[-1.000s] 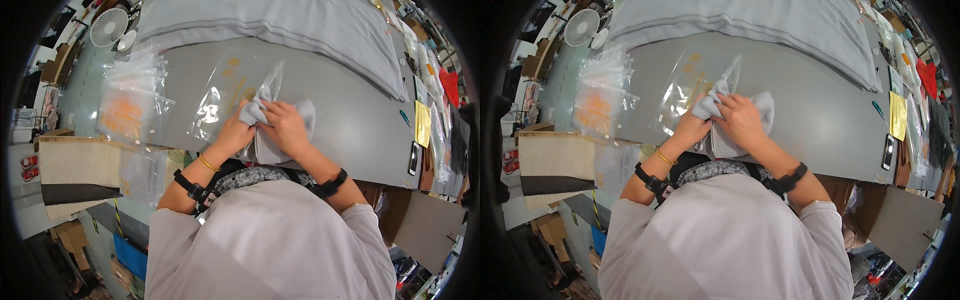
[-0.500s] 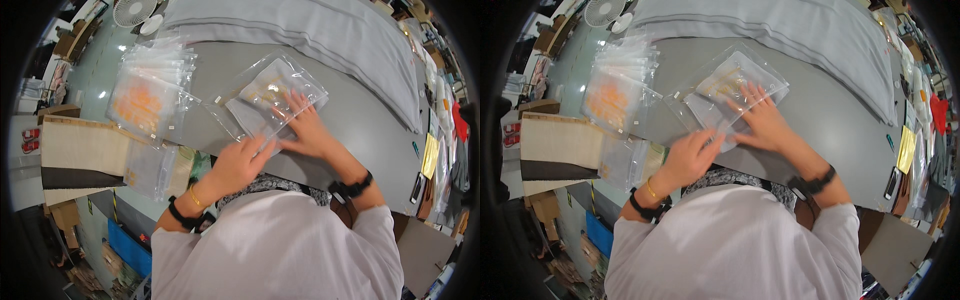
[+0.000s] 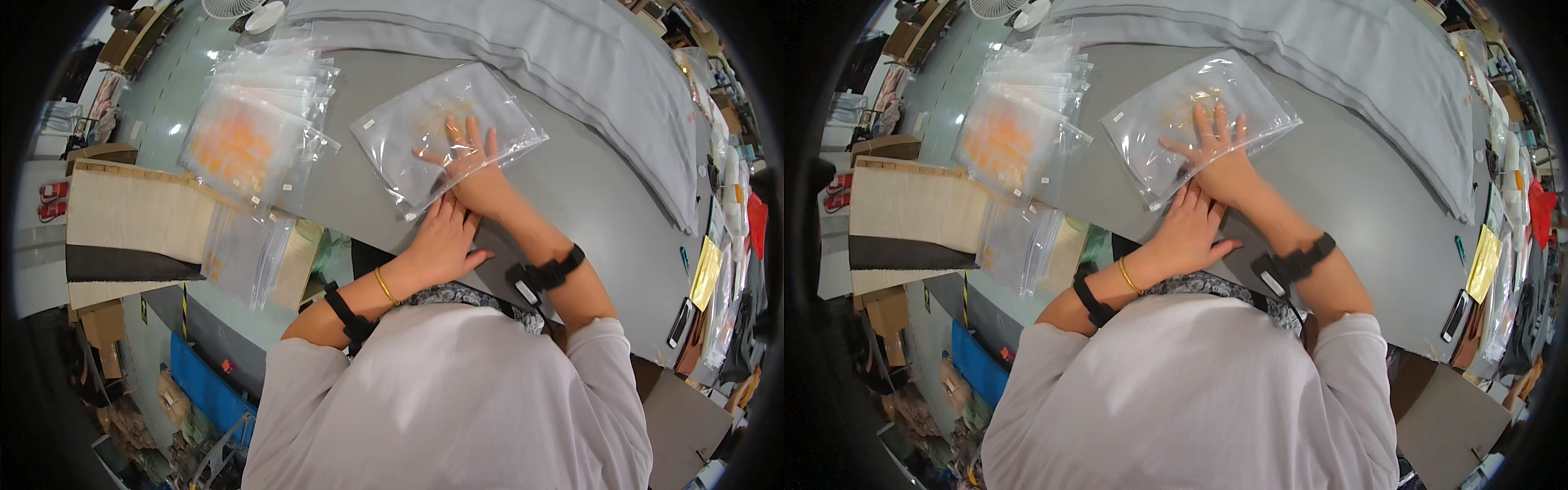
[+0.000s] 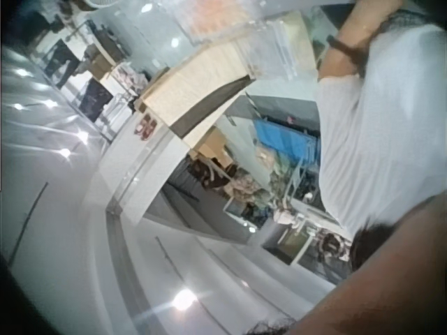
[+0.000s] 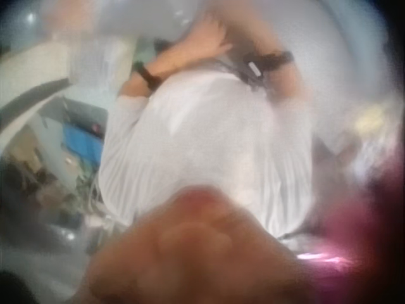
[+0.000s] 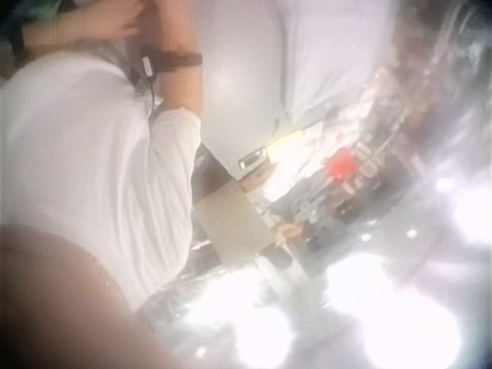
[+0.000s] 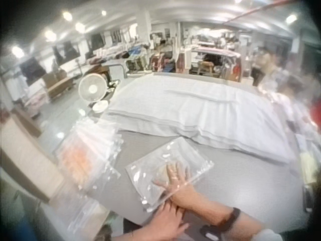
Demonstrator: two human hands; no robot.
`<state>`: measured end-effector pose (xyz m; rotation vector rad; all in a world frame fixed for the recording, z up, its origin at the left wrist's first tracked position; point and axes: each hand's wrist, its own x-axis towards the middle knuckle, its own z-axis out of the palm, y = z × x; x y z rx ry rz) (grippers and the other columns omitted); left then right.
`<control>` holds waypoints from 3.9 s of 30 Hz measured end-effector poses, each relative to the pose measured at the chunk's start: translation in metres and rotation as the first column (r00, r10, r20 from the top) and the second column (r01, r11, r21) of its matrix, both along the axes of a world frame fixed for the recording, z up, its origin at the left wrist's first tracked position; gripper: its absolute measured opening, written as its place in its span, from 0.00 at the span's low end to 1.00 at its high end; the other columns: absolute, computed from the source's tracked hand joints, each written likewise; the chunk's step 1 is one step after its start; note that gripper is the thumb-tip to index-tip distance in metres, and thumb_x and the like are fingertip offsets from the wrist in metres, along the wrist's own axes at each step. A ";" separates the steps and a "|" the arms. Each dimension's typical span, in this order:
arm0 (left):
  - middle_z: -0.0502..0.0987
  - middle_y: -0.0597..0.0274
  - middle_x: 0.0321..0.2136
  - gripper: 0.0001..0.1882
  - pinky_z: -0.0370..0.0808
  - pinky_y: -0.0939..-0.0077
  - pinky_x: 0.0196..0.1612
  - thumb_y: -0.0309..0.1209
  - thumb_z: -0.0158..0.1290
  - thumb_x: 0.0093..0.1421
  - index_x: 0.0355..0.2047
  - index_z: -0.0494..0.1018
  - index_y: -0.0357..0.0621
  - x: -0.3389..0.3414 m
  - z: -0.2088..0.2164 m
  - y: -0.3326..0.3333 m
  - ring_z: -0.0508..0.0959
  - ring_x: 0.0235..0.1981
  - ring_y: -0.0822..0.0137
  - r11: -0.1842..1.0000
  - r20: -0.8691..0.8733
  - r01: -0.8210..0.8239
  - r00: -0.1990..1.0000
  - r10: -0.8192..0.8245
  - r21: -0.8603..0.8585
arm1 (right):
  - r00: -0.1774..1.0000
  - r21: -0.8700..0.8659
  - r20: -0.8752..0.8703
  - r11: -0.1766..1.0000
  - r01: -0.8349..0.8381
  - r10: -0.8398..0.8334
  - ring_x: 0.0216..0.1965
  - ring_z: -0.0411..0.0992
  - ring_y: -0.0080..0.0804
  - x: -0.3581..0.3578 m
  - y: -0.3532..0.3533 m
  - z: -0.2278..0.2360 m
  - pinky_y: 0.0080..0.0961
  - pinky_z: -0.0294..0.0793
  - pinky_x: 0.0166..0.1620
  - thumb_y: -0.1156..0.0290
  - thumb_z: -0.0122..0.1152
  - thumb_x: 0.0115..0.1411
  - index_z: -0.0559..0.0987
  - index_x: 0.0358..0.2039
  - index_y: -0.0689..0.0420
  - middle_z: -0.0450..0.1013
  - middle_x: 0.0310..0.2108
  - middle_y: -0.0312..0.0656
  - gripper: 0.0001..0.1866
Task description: The person repeatedly folds gray garments on a table and places each folded item into a clear plastic bag. The person then stacks the packaged items on a nearby surface. The process is repeated for multiple garments.
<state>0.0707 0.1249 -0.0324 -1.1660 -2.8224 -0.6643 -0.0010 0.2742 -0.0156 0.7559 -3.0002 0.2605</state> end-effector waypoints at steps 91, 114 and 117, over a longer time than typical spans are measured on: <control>0.74 0.57 0.59 0.21 0.72 0.58 0.64 0.33 0.52 0.73 0.62 0.68 0.38 0.167 0.058 -0.308 0.75 0.59 0.59 -0.732 0.673 -0.332 0.703 0.229 0.595 | 0.709 -0.773 0.434 0.633 -0.023 0.556 0.35 0.76 0.27 0.063 -0.059 0.049 0.25 0.74 0.35 0.74 0.59 0.69 0.81 0.41 0.60 0.78 0.38 0.39 0.05; 0.67 0.48 0.61 0.37 0.73 0.49 0.63 0.52 0.54 0.70 0.68 0.59 0.38 0.164 -0.152 -0.341 0.67 0.63 0.49 -0.934 0.951 -0.356 0.284 -0.126 -0.017 | -0.045 -0.151 0.803 0.275 0.949 0.595 0.62 0.67 0.35 0.058 -0.396 -0.218 0.42 0.66 0.65 0.48 0.50 0.72 0.71 0.61 0.48 0.70 0.60 0.35 0.24; 0.70 0.52 0.60 0.33 0.74 0.49 0.61 0.47 0.55 0.71 0.66 0.61 0.38 0.165 -0.159 -0.352 0.69 0.62 0.53 -0.964 0.916 -0.193 0.391 0.095 0.182 | -0.099 -0.099 0.802 0.295 0.950 0.589 0.62 0.68 0.36 0.055 -0.405 -0.200 0.42 0.67 0.65 0.50 0.50 0.72 0.72 0.62 0.50 0.71 0.60 0.36 0.25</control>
